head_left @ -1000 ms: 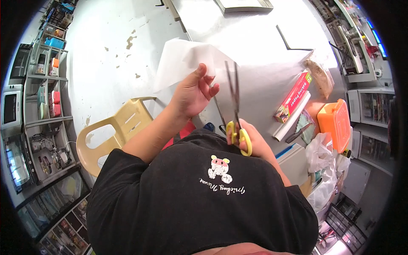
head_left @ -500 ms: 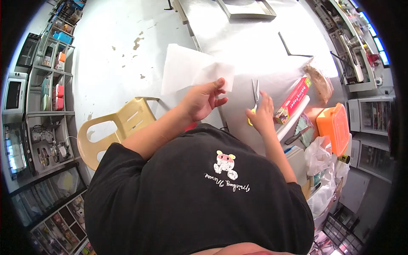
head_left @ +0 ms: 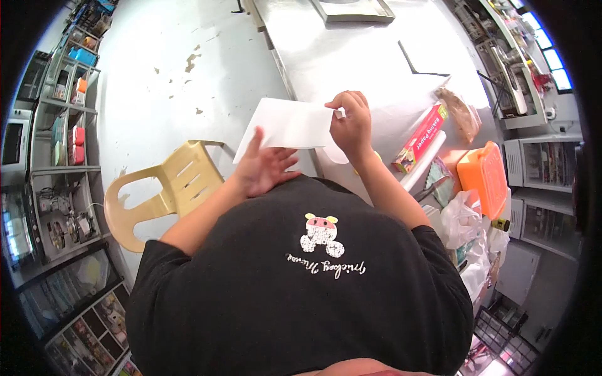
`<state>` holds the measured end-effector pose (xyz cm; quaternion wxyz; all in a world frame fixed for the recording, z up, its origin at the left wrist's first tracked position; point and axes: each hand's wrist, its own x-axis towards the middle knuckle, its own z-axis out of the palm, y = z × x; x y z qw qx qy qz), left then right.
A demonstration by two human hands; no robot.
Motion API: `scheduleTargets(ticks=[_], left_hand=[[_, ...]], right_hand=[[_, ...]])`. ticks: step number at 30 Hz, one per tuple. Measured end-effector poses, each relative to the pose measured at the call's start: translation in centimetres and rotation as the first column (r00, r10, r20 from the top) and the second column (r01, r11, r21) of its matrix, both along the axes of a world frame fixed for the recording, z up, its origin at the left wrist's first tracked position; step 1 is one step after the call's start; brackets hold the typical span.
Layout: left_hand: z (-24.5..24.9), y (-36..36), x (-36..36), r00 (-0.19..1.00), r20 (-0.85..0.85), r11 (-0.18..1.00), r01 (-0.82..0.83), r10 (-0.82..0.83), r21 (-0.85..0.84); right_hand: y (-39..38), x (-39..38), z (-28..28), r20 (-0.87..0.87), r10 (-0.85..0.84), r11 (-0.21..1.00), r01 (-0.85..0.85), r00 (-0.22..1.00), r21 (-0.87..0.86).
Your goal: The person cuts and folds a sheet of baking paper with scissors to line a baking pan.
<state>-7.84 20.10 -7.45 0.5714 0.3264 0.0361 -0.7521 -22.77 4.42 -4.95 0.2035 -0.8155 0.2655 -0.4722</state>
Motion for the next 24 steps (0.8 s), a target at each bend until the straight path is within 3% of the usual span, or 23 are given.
scheduleTargets(ticks=[3, 5, 6, 8, 12, 14, 20, 24], left_hand=[[-3.7, 2.6, 3.0, 0.991, -0.09, 0.983, 0.114, -0.101, 0.142], [-5.9, 3.6, 4.4, 0.972, -0.232, 0.856, 0.098, 0.026, 0.507], [-5.9, 3.8, 4.2, 0.973, -0.23, 0.856, 0.094, 0.03, 0.508], [-3.6, 3.3, 3.1, 0.969, 0.193, 0.714, -0.244, 0.153, 0.656], [-4.7, 3.9, 4.0, 0.99, 0.092, 0.831, -0.139, 0.106, 0.539], [-4.0, 3.2, 3.5, 0.93, 0.365, 0.772, -0.261, 0.04, 0.58], [-6.6, 3.2, 4.7, 0.882, 0.469, 0.902, -0.238, 0.046, 0.36], [-7.4, 2.7, 5.2, 0.911, 0.408, 0.935, -0.2, 0.068, 0.292]], right_hand=[[0.0, -0.3, 0.2, 0.006, -0.007, 1.0, 0.007, 1.0, -0.007], [0.1, -0.4, 0.4, 0.016, -0.006, 1.0, 0.006, 1.0, -0.013], [0.3, -0.5, 0.5, 0.021, -0.009, 1.0, 0.01, 1.0, -0.016], [0.7, -0.5, 0.7, 0.03, -0.005, 1.0, 0.006, 1.0, -0.021], [1.3, -0.8, 1.2, 0.077, -0.004, 1.0, 0.006, 0.997, -0.026], [1.5, -0.9, 1.3, 0.081, 0.0, 0.999, 0.003, 0.997, -0.035], [1.6, -1.2, 1.0, 0.119, -0.011, 0.997, 0.02, 0.993, -0.074], [1.5, -1.2, 1.0, 0.13, -0.015, 0.996, 0.026, 0.991, -0.089]])
